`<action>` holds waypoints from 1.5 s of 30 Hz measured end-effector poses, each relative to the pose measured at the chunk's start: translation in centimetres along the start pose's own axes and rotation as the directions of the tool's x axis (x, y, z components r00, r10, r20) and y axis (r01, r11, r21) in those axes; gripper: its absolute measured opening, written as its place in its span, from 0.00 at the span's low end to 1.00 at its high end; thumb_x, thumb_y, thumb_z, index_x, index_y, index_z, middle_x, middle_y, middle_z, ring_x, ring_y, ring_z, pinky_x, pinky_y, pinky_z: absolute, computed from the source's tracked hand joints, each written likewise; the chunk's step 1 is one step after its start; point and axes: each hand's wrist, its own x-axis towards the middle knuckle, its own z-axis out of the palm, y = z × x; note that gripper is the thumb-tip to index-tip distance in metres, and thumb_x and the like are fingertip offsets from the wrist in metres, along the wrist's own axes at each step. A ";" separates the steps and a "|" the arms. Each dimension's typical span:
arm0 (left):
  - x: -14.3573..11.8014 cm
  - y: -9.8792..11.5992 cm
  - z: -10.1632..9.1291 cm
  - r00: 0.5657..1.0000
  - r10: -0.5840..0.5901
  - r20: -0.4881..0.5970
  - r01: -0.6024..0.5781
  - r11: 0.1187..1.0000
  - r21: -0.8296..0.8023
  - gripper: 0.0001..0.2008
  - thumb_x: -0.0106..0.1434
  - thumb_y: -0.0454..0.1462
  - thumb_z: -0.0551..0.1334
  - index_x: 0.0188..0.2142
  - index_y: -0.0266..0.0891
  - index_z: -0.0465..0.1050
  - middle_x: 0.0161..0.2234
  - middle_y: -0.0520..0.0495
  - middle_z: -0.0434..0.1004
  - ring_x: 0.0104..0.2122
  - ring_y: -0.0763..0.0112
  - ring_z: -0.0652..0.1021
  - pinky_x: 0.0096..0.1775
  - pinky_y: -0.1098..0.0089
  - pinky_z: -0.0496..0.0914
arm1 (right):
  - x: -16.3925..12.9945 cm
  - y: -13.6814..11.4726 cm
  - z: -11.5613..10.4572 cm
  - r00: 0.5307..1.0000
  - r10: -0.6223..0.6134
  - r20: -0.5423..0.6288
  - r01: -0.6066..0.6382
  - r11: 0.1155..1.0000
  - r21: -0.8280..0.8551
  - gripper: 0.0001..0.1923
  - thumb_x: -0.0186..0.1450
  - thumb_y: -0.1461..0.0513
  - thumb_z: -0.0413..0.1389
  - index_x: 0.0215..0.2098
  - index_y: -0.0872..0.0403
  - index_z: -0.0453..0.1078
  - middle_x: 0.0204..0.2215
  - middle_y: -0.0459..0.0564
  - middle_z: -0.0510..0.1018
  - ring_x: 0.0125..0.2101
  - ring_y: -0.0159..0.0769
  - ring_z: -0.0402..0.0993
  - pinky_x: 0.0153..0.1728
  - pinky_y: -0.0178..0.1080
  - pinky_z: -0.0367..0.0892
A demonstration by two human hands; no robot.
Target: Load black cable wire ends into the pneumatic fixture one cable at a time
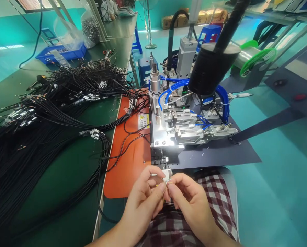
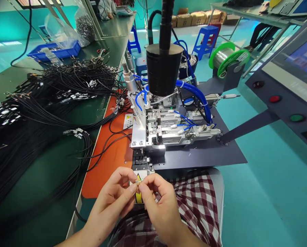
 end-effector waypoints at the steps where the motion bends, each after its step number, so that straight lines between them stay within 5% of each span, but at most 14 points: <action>1: 0.0 -0.1 0.1 1.000 0.008 -0.011 -0.008 1.000 0.012 0.08 0.66 0.41 0.58 0.39 0.42 0.61 0.19 0.61 0.59 0.14 0.85 0.55 0.17 0.80 0.47 | 0.0 0.1 0.0 1.000 0.007 -0.015 -0.007 1.000 -0.006 0.13 0.64 0.55 0.56 0.27 0.55 0.66 0.20 0.40 0.65 0.19 0.26 0.56 0.20 0.31 0.55; 3: 0.0 0.0 0.2 1.000 0.001 -0.016 -0.001 1.000 0.028 0.09 0.65 0.43 0.59 0.38 0.42 0.61 0.17 0.63 0.51 0.14 0.84 0.53 0.18 0.79 0.46 | 0.0 0.3 0.0 0.999 0.022 -0.034 -0.022 1.000 -0.009 0.13 0.64 0.55 0.56 0.27 0.54 0.65 0.19 0.39 0.63 0.18 0.25 0.55 0.19 0.31 0.54; 8: 0.7 0.7 0.2 0.995 -0.088 -0.049 0.088 0.996 0.006 0.13 0.62 0.45 0.61 0.39 0.40 0.64 0.21 0.60 0.59 0.13 0.87 0.56 0.17 0.77 0.45 | 0.1 0.5 0.0 0.999 0.012 -0.040 -0.013 1.000 -0.019 0.14 0.66 0.54 0.54 0.27 0.54 0.65 0.18 0.38 0.62 0.18 0.26 0.56 0.20 0.31 0.56; 15: 1.2 0.8 -0.1 0.987 -0.150 -0.057 0.147 0.988 -0.053 0.10 0.63 0.42 0.60 0.31 0.39 0.63 0.11 0.63 0.55 0.12 0.84 0.53 0.20 0.75 0.45 | 0.1 1.6 0.2 0.995 -0.058 -0.076 0.050 0.993 -0.102 0.14 0.66 0.54 0.53 0.28 0.53 0.65 0.20 0.40 0.63 0.19 0.28 0.57 0.21 0.32 0.57; 21: 1.5 0.9 -0.6 0.982 -0.182 -0.039 0.178 0.979 -0.098 0.10 0.63 0.41 0.60 0.30 0.38 0.63 0.12 0.62 0.56 0.13 0.85 0.52 0.21 0.75 0.46 | 0.8 1.7 -1.2 0.997 -0.025 -0.068 0.016 0.992 -0.127 0.08 0.66 0.56 0.54 0.34 0.52 0.70 0.25 0.43 0.70 0.23 0.30 0.61 0.25 0.33 0.60; 25: 2.1 1.0 -0.9 0.977 -0.210 -0.029 0.205 0.972 -0.112 0.10 0.62 0.40 0.61 0.31 0.37 0.64 0.18 0.58 0.62 0.12 0.87 0.55 0.19 0.77 0.44 | 1.8 0.1 -1.6 0.999 -0.034 -0.009 0.032 0.988 -0.150 0.09 0.65 0.57 0.56 0.31 0.53 0.71 0.25 0.44 0.70 0.22 0.30 0.61 0.24 0.33 0.60; 28: 2.2 1.1 -1.2 0.972 -0.234 0.004 0.233 0.963 -0.138 0.10 0.61 0.40 0.62 0.30 0.36 0.64 0.20 0.58 0.63 0.12 0.89 0.56 0.18 0.78 0.44 | 2.6 -0.4 -2.0 0.994 0.069 0.090 -0.060 0.993 -0.102 0.09 0.64 0.57 0.57 0.29 0.53 0.70 0.23 0.43 0.69 0.20 0.28 0.60 0.22 0.32 0.58; 34: 2.1 1.8 -1.7 0.950 -0.296 0.098 0.311 0.920 -0.239 0.11 0.58 0.40 0.65 0.29 0.35 0.66 0.22 0.55 0.66 0.11 0.89 0.58 0.17 0.78 0.44 | 3.9 -0.7 -2.9 0.921 0.178 0.346 -0.192 0.981 0.004 0.08 0.63 0.57 0.59 0.30 0.54 0.71 0.23 0.41 0.70 0.16 0.23 0.60 0.18 0.30 0.56; 45: 2.2 1.6 -2.2 0.933 -0.316 0.171 0.354 0.892 -0.280 0.07 0.62 0.37 0.62 0.31 0.34 0.67 0.23 0.54 0.68 0.12 0.90 0.59 0.17 0.79 0.45 | 3.9 -1.0 -3.1 0.919 0.052 0.392 -0.057 0.998 0.001 0.05 0.63 0.61 0.59 0.31 0.55 0.71 0.22 0.42 0.69 0.17 0.23 0.62 0.20 0.30 0.57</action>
